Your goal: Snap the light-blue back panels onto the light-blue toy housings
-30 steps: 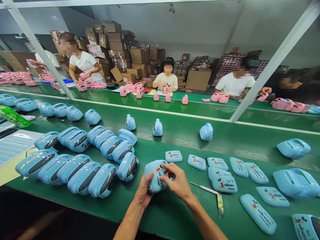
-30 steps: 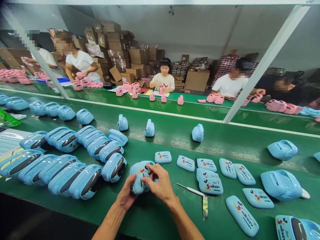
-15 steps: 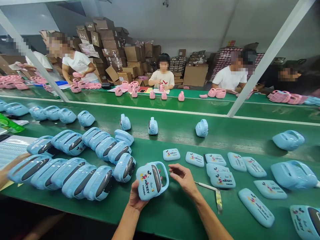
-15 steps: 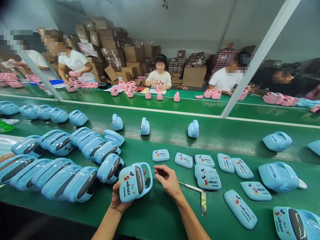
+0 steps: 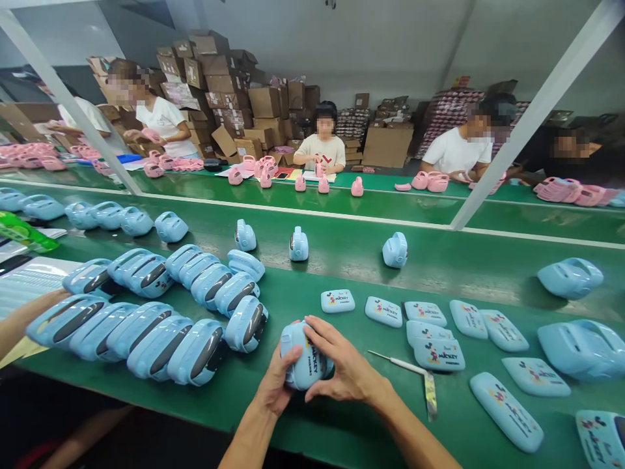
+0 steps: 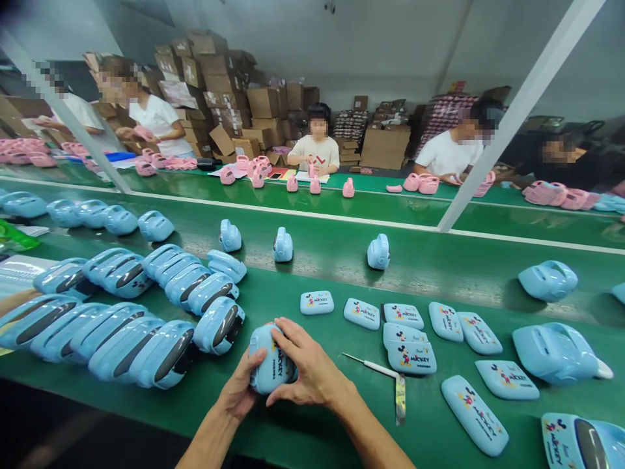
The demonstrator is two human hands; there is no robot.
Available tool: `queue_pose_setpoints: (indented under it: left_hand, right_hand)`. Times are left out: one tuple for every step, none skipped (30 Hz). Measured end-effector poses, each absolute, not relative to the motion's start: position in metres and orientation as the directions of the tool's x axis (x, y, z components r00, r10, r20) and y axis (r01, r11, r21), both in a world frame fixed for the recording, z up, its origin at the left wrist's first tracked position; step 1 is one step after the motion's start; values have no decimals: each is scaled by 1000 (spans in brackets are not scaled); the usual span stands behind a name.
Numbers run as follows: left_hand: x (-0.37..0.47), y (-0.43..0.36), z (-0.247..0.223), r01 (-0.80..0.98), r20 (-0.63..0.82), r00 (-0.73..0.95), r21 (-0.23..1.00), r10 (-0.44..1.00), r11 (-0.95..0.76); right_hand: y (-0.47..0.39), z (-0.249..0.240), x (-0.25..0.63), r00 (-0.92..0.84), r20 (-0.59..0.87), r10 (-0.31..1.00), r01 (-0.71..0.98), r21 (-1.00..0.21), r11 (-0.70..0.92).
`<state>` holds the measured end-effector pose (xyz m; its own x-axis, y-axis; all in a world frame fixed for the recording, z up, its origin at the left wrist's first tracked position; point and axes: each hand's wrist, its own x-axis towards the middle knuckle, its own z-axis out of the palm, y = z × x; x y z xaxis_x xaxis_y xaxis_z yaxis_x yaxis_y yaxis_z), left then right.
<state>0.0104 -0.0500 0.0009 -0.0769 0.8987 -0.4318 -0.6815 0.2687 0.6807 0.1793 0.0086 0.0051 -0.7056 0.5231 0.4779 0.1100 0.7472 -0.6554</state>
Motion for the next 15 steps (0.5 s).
queue_pose_setpoints:
  left_hand:
    - [11,-51,3,-673,-442,-89,687,893,273]
    - [11,-51,5,-662,-448,-100,696,889,276]
    - [11,-52,7,-651,-449,-112,707,887,275]
    - [10,-52,9,-640,-447,-126,718,886,272]
    - [10,-53,10,-629,-443,-140,730,886,266]
    - [10,-53,12,-618,-438,-156,743,885,259]
    - [10,-53,13,-606,-435,-171,754,884,254]
    - [10,-53,13,-594,-434,-183,764,882,253]
    - [11,-53,14,-583,-435,-193,772,879,254]
    - [11,-53,14,-576,-438,-200,776,876,257]
    - [11,-53,14,-573,-443,-203,777,873,261]
    - [12,-53,14,-574,-447,-202,775,871,264]
    - [12,-53,14,-577,-449,-202,773,871,265]
    - [12,-53,14,-581,-448,-202,771,871,261]
    - [13,-53,14,-585,-445,-204,770,872,256]
  right_hand:
    - [9,4,179,-698,492,520,107,-647,755]
    - [10,2,179,-690,508,516,103,-637,764]
    - [11,2,180,-683,518,514,105,-628,771]
    - [11,1,181,-679,521,517,112,-622,775]
    - [11,1,181,-679,516,523,124,-621,774]
    - [11,1,182,-681,505,530,138,-623,770]
    - [11,2,183,-686,490,537,150,-627,764]
    - [11,2,184,-693,474,543,160,-634,757]
    - [11,3,184,-698,459,549,167,-642,749]
    - [11,3,184,-701,447,555,172,-649,741]
    - [11,2,184,-702,438,562,177,-657,733]
    - [10,1,184,-699,432,570,181,-664,725]
    - [10,0,184,-695,428,578,184,-671,718]
    - [9,-1,183,-689,428,585,185,-677,712]
    - [8,-2,183,-682,428,593,184,-684,706]
